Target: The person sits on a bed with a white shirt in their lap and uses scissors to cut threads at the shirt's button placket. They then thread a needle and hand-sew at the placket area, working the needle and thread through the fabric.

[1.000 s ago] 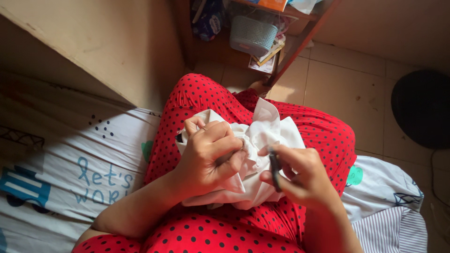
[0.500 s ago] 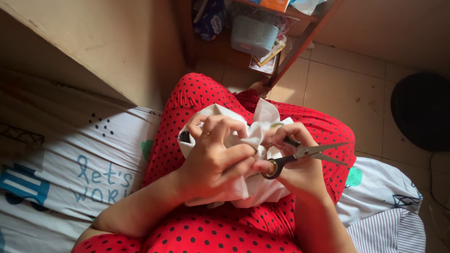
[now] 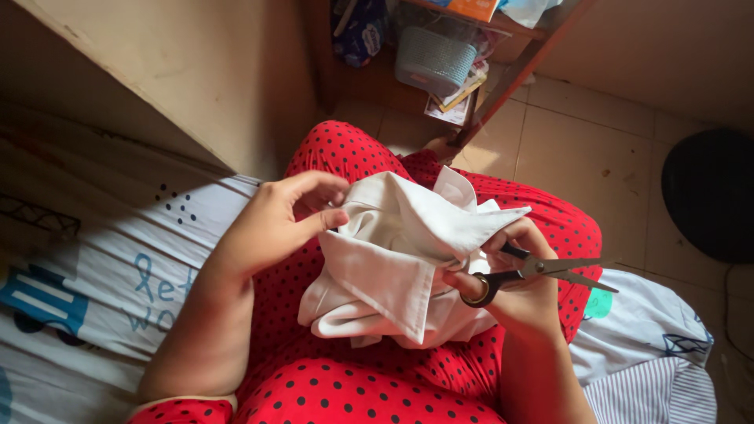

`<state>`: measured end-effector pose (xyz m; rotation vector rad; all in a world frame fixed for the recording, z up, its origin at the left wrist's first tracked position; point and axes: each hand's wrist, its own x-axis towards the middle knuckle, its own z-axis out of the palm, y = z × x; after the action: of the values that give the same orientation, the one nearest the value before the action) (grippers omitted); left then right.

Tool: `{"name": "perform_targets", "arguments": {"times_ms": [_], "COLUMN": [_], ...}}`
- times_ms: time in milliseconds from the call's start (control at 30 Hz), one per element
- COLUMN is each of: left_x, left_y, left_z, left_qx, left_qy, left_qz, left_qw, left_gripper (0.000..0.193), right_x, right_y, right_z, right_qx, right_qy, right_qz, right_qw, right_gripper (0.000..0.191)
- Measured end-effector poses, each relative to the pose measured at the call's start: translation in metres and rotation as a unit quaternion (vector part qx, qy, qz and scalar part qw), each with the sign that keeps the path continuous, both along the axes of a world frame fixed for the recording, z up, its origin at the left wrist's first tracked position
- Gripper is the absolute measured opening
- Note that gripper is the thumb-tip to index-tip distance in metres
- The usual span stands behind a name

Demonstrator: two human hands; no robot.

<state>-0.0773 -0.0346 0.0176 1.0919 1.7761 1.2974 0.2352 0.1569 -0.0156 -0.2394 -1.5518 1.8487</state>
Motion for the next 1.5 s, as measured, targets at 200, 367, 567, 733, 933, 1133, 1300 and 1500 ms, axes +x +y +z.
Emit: {"name": "perform_targets", "arguments": {"times_ms": [200,367,567,733,933,1133,1300,1500], "left_x": [0.002,0.003,-0.002,-0.001,-0.004,-0.010,-0.010,-0.009], "left_y": [0.005,0.007,0.012,0.016,0.018,0.017,0.020,0.021], "left_z": [-0.008,-0.002,0.014,0.023,0.018,0.013,0.014,0.016], "left_qx": [0.038,0.123,0.141,0.125,0.125,0.109,0.130,0.073], "left_qy": [0.108,0.073,0.108,0.140,0.136,0.130,0.160,0.177], "left_qz": [0.030,0.003,-0.002,0.008,0.019,0.014,0.011,0.035], "left_qw": [0.993,0.990,0.984,0.982,0.983,0.985,0.978,0.981], "left_gripper": [0.011,0.006,0.007,0.008,0.006,0.005,0.011,0.012], "right_x": [0.016,0.032,0.023,-0.021,-0.107,-0.131,-0.142,-0.156], "right_y": [0.002,0.015,0.059,0.044,0.035,0.035,0.034,0.031], "right_z": [-0.007,0.018,0.113,0.178,0.189,0.174,0.163,0.161], "right_qx": [0.033,0.014,0.484,0.547,0.681,0.659,0.665,0.678], "right_qy": [-0.007,-0.150,-0.370,-0.414,-0.415,-0.453,-0.459,-0.455], "right_qz": [-0.025,0.002,-0.056,-0.056,0.037,0.078,0.091,0.109], "right_qw": [0.999,0.989,0.791,0.725,0.602,0.596,0.582,0.567], "right_gripper": [0.056,0.076,0.078,0.051,0.061,0.056,0.054,0.057]}}
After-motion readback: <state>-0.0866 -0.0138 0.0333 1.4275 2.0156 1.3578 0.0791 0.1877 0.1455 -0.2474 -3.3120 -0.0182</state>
